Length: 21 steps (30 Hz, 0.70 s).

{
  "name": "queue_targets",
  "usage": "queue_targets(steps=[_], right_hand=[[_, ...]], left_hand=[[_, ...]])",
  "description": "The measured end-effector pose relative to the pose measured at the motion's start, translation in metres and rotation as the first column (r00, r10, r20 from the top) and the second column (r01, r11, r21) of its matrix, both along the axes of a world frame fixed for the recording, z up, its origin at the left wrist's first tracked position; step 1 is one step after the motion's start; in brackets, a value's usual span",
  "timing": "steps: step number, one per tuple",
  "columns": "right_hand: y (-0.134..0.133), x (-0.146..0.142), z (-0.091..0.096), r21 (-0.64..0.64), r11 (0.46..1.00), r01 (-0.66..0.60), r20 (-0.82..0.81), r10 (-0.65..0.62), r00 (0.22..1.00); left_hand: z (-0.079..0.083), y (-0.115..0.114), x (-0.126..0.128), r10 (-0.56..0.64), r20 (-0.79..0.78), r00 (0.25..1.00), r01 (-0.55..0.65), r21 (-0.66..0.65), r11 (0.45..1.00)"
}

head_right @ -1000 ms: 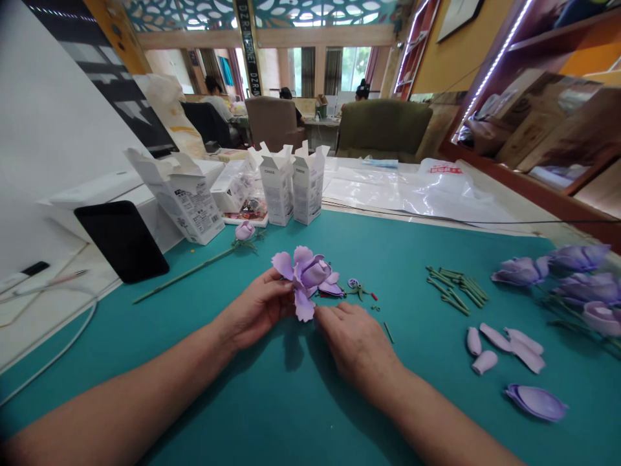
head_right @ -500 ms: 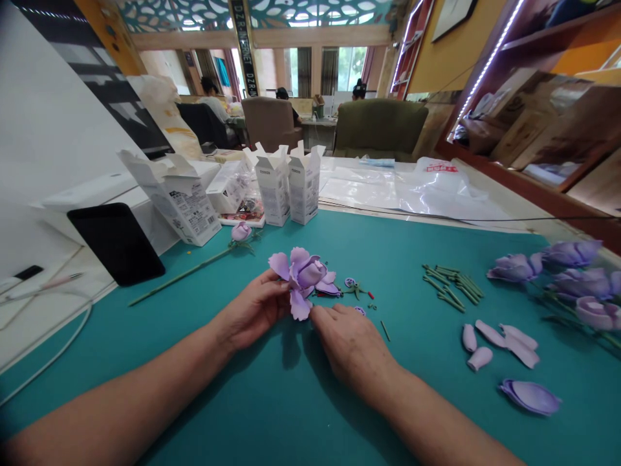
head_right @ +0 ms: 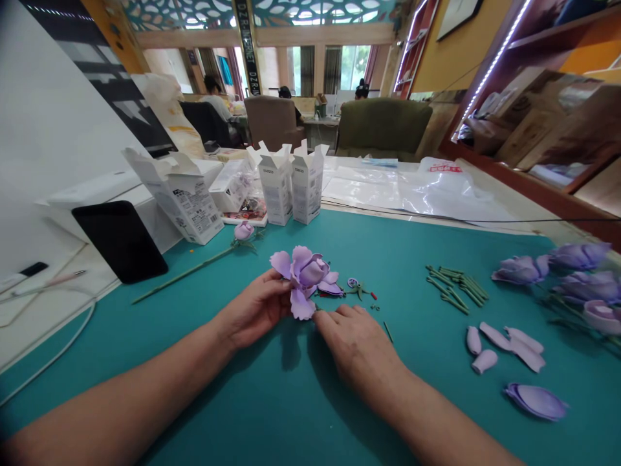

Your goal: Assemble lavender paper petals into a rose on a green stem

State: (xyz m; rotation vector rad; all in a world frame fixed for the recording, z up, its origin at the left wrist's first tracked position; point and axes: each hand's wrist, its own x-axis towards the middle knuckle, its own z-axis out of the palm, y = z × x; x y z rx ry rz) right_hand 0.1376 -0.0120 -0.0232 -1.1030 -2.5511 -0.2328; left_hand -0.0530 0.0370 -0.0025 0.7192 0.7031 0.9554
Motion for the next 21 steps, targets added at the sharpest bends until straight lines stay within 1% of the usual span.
queue_targets(steps=[4, 6, 8, 10, 12, 16, 18, 21], right_hand=[[0.000, 0.000, 0.000, -0.029, 0.999, -0.017, 0.019, 0.018, 1.000], [0.000, 0.002, -0.001, -0.045, 0.999, 0.001, 0.004, -0.001, 1.000], [0.000, 0.004, -0.001, -0.086, 0.995, 0.048, -0.046, -0.052, 0.998], [0.001, 0.006, 0.002, -0.126, 0.988, 0.094, -0.132, -0.111, 0.985], [0.002, 0.008, 0.007, -0.148, 0.983, 0.110, -0.227, -0.142, 0.963], [0.002, 0.011, 0.021, -0.125, 0.985, 0.121, -0.357, -0.159, 0.921], [0.000, 0.012, 0.027, -0.099, 0.986, 0.134, -0.394, -0.163, 0.905], [-0.003, 0.012, 0.031, -0.079, 0.991, 0.109, -0.426, -0.133, 0.895]], left_hand=[[0.001, 0.000, 0.000, 0.001, -0.009, 1.000, -0.001, -0.008, 1.000], [0.002, 0.000, 0.000, 0.000, -0.012, 1.000, 0.000, -0.012, 1.000], [0.002, 0.000, -0.001, -0.005, -0.008, 1.000, 0.005, -0.016, 1.000], [0.001, 0.001, -0.001, -0.001, 0.006, 1.000, 0.001, -0.022, 1.000], [-0.001, 0.001, -0.002, 0.003, 0.019, 1.000, -0.003, -0.029, 1.000], [-0.003, 0.003, -0.002, 0.001, 0.029, 1.000, 0.000, -0.034, 0.999], [-0.003, 0.003, -0.001, -0.006, 0.028, 1.000, 0.007, -0.036, 0.999], [-0.003, 0.002, 0.000, -0.036, 0.027, 0.999, 0.037, -0.031, 0.999]])
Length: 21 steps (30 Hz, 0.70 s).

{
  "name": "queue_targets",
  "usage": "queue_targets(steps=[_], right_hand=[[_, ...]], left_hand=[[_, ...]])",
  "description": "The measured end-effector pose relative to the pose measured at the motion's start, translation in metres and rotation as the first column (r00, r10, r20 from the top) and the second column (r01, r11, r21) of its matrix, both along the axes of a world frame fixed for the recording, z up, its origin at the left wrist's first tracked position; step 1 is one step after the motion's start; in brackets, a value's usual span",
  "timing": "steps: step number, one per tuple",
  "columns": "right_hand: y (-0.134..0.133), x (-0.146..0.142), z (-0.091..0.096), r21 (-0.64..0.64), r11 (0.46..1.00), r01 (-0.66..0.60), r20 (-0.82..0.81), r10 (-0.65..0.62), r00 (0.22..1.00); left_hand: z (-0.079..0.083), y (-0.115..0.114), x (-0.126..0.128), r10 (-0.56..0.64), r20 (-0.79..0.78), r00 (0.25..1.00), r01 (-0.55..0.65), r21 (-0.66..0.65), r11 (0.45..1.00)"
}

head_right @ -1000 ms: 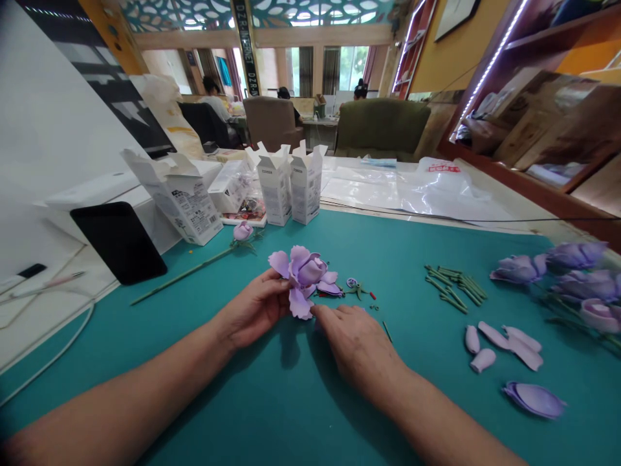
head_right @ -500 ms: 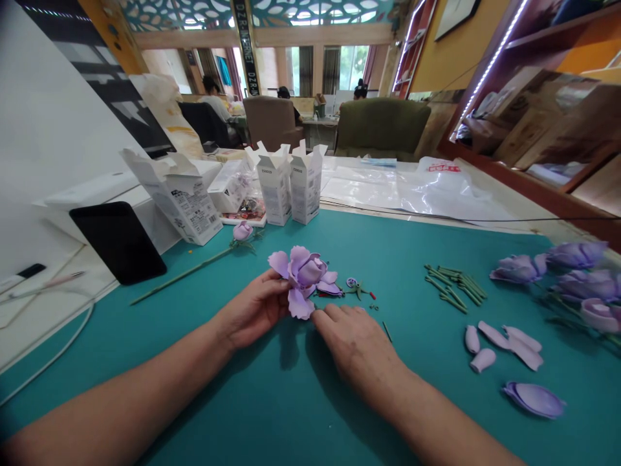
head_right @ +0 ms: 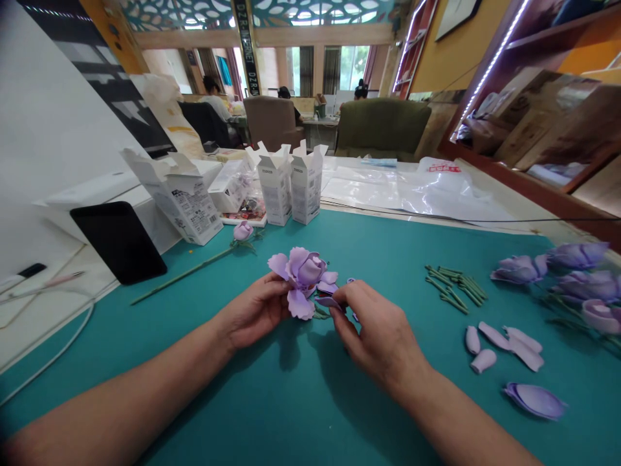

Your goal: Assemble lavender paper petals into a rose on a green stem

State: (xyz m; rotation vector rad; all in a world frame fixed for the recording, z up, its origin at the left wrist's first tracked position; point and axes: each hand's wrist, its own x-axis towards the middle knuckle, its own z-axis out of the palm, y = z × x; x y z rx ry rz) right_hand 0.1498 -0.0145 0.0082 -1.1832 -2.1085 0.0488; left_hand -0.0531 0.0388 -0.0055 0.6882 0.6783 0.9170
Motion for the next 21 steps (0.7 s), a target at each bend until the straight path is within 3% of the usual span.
queue_targets(steps=[5, 21], right_hand=[[-0.0009, -0.0005, 0.0037, 0.050, 0.997, -0.061, -0.018, 0.062, 0.998], [-0.0013, -0.0051, 0.0074, 0.129, 0.988, -0.088, 0.014, 0.087, 0.996]], left_hand=[[-0.0006, -0.0022, 0.0016, -0.041, 0.020, 0.999, 0.041, 0.012, 0.999], [-0.0016, -0.0048, 0.0033, -0.032, -0.003, 0.999, 0.032, -0.009, 0.999]])
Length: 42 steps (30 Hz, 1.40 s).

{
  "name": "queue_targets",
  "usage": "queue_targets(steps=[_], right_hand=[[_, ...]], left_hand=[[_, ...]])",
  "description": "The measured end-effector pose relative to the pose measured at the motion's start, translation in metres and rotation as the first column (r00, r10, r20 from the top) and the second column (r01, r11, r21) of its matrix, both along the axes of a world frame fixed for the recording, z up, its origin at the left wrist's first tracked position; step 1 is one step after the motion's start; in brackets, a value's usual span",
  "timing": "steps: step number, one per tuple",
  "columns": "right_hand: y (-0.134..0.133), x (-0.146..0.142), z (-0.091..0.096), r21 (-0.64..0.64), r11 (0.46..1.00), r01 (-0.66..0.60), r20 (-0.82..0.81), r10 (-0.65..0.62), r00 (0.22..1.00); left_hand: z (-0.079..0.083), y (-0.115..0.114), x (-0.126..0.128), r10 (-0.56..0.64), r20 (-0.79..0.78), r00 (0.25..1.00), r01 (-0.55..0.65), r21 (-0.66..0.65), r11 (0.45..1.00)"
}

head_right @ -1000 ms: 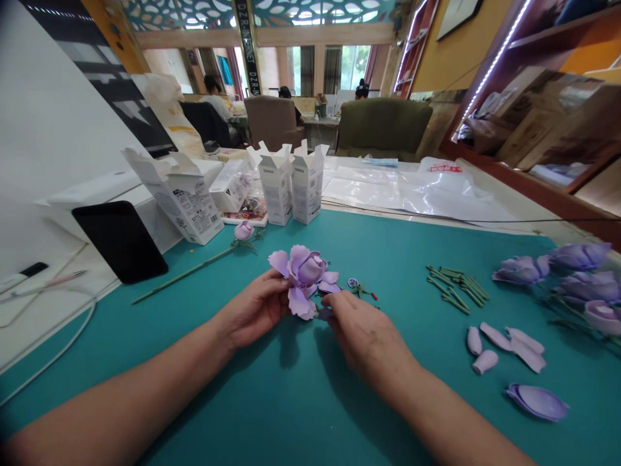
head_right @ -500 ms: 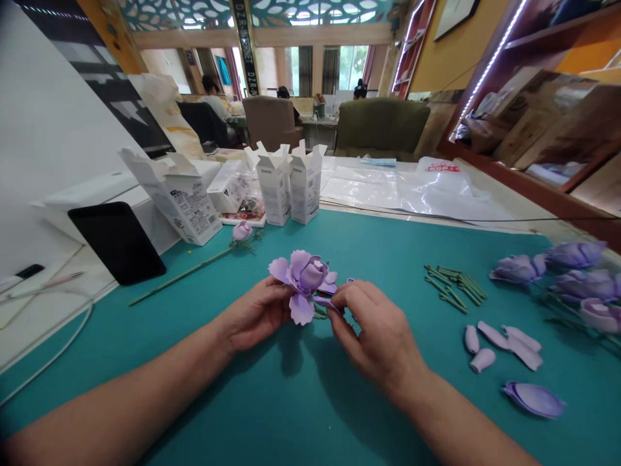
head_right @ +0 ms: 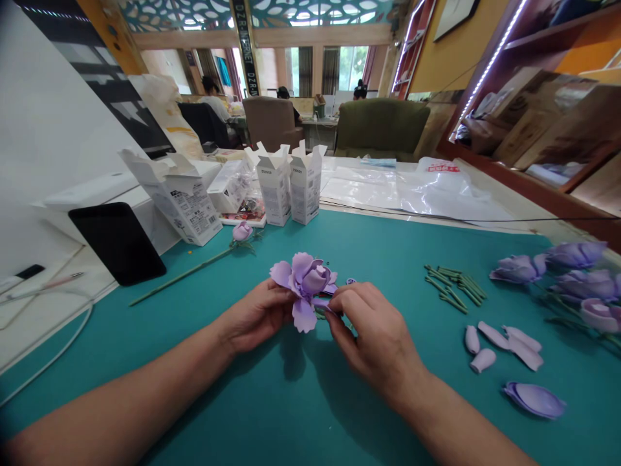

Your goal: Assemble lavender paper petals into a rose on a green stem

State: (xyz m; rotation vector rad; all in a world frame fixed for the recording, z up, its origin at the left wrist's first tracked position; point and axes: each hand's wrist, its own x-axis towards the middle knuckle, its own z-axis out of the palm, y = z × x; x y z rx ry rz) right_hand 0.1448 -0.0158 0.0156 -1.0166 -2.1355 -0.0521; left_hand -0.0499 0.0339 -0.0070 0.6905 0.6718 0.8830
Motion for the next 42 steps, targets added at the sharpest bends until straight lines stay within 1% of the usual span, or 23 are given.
queue_targets(steps=[6, 17, 42], right_hand=[[0.0000, 0.0002, 0.0006, 0.052, 0.999, -0.007, 0.032, 0.005, 0.999], [-0.0002, -0.0005, 0.0026, 0.069, 0.998, -0.008, 0.064, 0.004, 0.998], [-0.0004, -0.0009, 0.0023, 0.141, 0.990, 0.002, 0.070, -0.012, 0.997]], left_hand=[[0.0014, -0.0007, 0.0010, 0.002, -0.019, 1.000, -0.002, 0.027, 1.000], [-0.0007, -0.0010, 0.0007, 0.005, -0.028, 1.000, -0.004, 0.047, 0.999], [-0.0022, -0.0032, 0.0025, 0.001, 0.003, 1.000, -0.001, 0.032, 0.999]])
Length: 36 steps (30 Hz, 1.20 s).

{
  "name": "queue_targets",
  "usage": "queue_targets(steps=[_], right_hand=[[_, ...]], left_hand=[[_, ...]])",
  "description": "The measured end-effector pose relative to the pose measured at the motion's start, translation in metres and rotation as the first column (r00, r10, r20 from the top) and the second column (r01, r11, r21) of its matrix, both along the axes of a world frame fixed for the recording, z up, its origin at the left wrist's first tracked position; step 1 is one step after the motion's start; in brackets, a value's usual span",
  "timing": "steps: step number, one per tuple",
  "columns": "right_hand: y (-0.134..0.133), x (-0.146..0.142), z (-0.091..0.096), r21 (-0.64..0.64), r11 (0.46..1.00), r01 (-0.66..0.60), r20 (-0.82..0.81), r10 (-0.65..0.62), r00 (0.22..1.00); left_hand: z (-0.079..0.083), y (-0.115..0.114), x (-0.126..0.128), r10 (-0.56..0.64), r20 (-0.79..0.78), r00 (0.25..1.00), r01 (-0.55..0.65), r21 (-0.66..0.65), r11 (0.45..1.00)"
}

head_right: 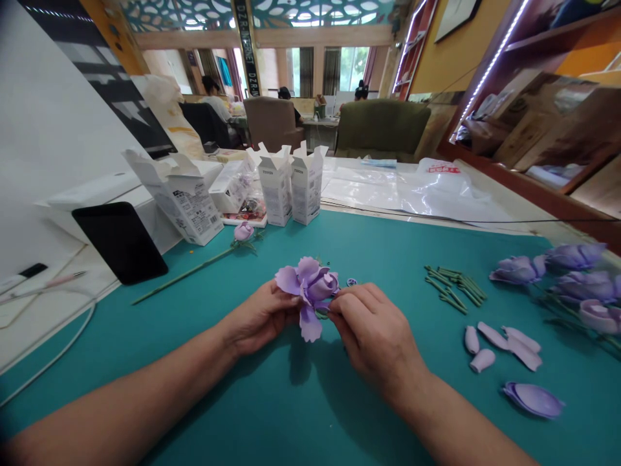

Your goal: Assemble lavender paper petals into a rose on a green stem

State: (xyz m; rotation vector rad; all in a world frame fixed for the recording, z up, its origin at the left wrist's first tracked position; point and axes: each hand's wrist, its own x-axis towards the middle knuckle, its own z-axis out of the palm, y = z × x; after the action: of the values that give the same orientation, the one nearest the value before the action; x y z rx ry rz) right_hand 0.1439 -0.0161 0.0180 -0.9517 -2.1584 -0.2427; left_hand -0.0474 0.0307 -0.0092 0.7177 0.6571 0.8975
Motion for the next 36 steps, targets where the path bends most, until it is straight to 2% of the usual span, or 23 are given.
queue_targets(steps=[26, 33, 36], right_hand=[[-0.0030, -0.0023, 0.0054, 0.042, 0.999, 0.001, 0.015, -0.002, 1.000], [-0.0034, -0.0042, 0.0047, -0.028, 0.998, 0.050, -0.056, -0.051, 0.997], [-0.0034, -0.0036, 0.0041, -0.057, 0.997, 0.058, -0.075, -0.062, 0.995]], left_hand=[[0.0031, -0.0021, 0.0016, -0.019, 0.011, 1.000, 0.019, -0.019, 1.000], [0.0006, -0.0012, 0.0002, -0.041, -0.042, 0.998, 0.040, -0.035, 0.999], [0.0002, -0.0015, 0.0009, -0.016, -0.083, 0.996, 0.016, -0.002, 1.000]])
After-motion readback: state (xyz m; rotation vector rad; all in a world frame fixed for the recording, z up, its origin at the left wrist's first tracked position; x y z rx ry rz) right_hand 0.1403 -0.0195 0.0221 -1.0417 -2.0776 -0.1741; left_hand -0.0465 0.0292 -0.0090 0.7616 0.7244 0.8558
